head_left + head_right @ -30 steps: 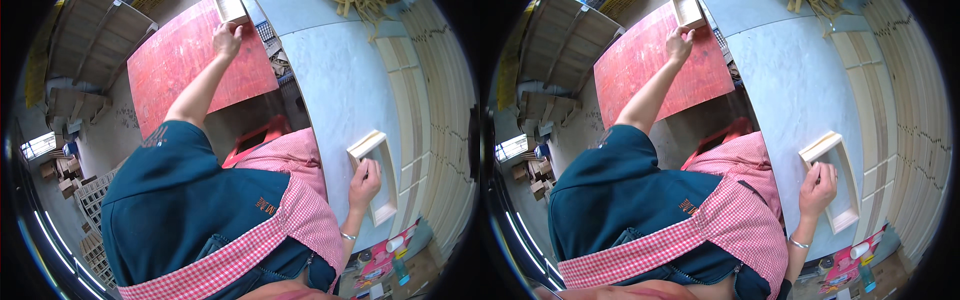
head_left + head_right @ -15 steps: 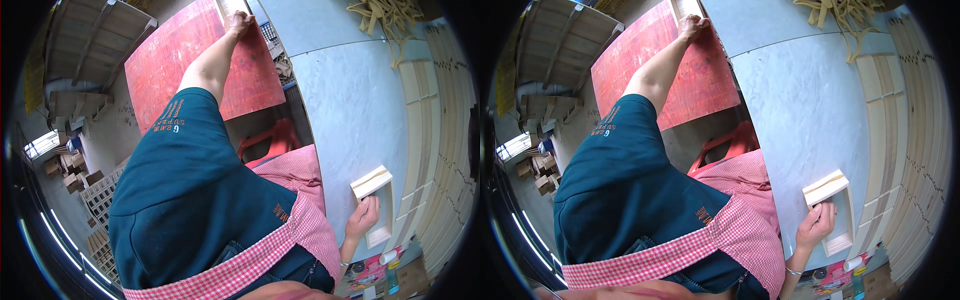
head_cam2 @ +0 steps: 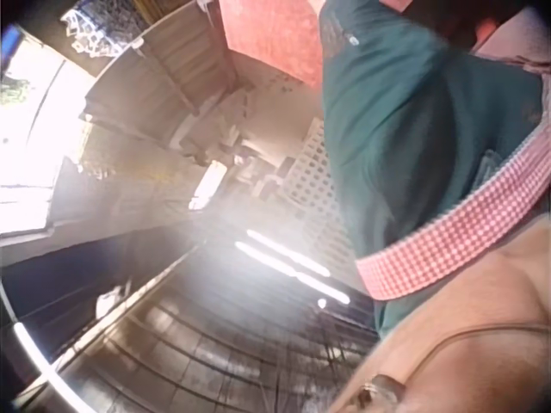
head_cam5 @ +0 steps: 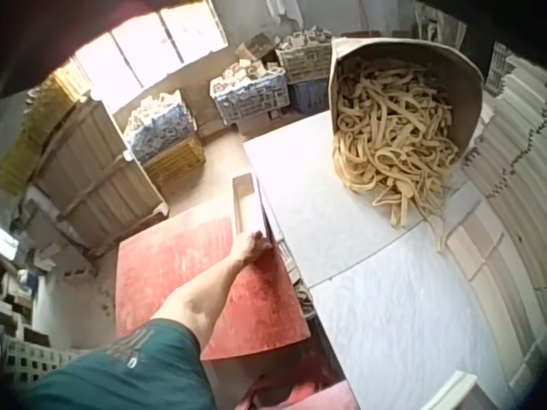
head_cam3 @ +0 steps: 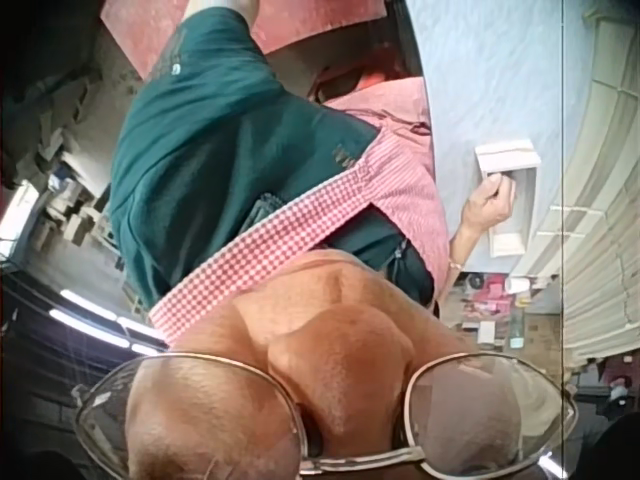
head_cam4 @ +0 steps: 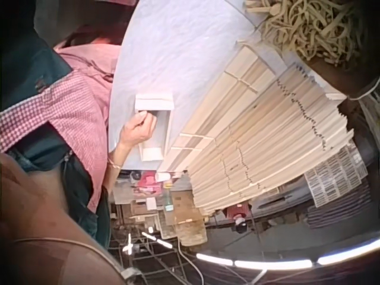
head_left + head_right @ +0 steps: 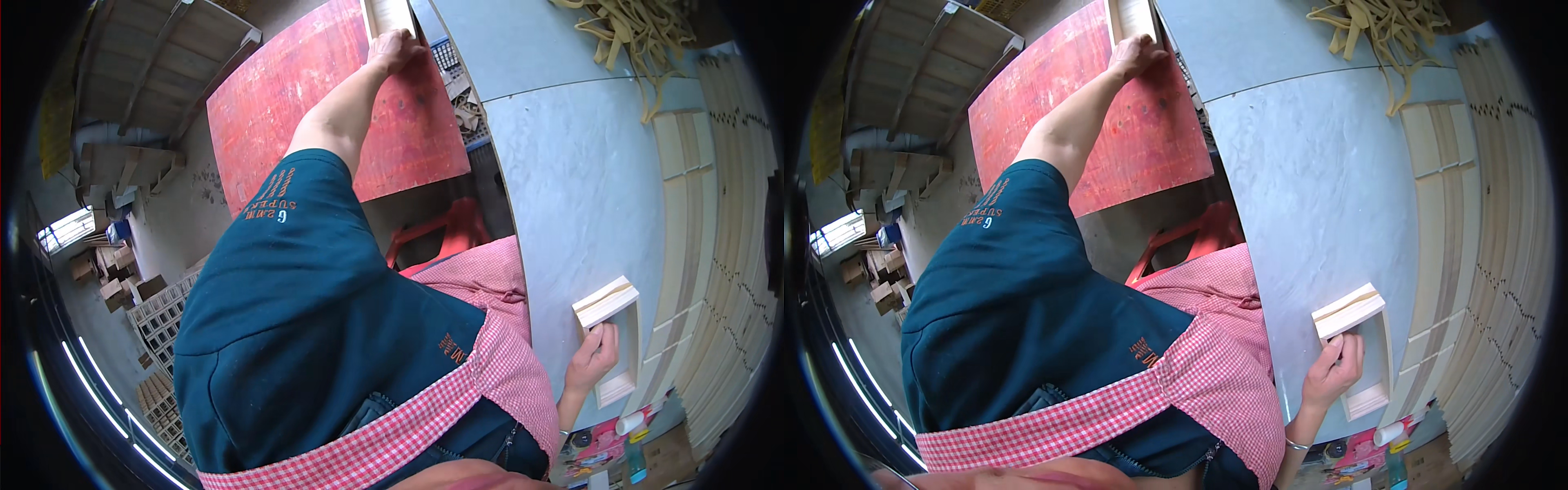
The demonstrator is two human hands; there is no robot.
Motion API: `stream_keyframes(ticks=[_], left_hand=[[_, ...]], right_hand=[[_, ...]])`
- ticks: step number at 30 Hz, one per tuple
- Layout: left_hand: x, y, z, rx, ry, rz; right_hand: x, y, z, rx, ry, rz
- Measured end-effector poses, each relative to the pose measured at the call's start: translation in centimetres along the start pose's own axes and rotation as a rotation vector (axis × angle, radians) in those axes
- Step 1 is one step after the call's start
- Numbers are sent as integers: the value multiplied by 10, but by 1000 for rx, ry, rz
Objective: Applying glue and using a pneumatic nail gun to assemble wooden slats into boxes.
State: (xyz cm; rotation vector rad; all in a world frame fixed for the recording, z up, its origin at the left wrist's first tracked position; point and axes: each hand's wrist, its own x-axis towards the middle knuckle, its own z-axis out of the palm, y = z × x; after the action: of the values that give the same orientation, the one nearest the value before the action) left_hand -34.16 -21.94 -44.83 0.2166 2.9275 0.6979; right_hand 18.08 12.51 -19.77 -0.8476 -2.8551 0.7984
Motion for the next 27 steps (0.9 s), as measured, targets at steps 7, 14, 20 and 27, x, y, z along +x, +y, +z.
stream_keyframes(ticks=[7,14,20,27], left_hand=[[-143,20,-52,-93,38,60],[-288,31,-75,-494,-140,162],[-341,48,-63,-775,-131,100],[-357,53,-49,-642,-126,128]], right_hand=[[8,-72,1,364,259,-153],[76,-169,100,622,-310,-550],[106,-183,228,513,-416,-525],[100,-190,251,246,-650,-398]])
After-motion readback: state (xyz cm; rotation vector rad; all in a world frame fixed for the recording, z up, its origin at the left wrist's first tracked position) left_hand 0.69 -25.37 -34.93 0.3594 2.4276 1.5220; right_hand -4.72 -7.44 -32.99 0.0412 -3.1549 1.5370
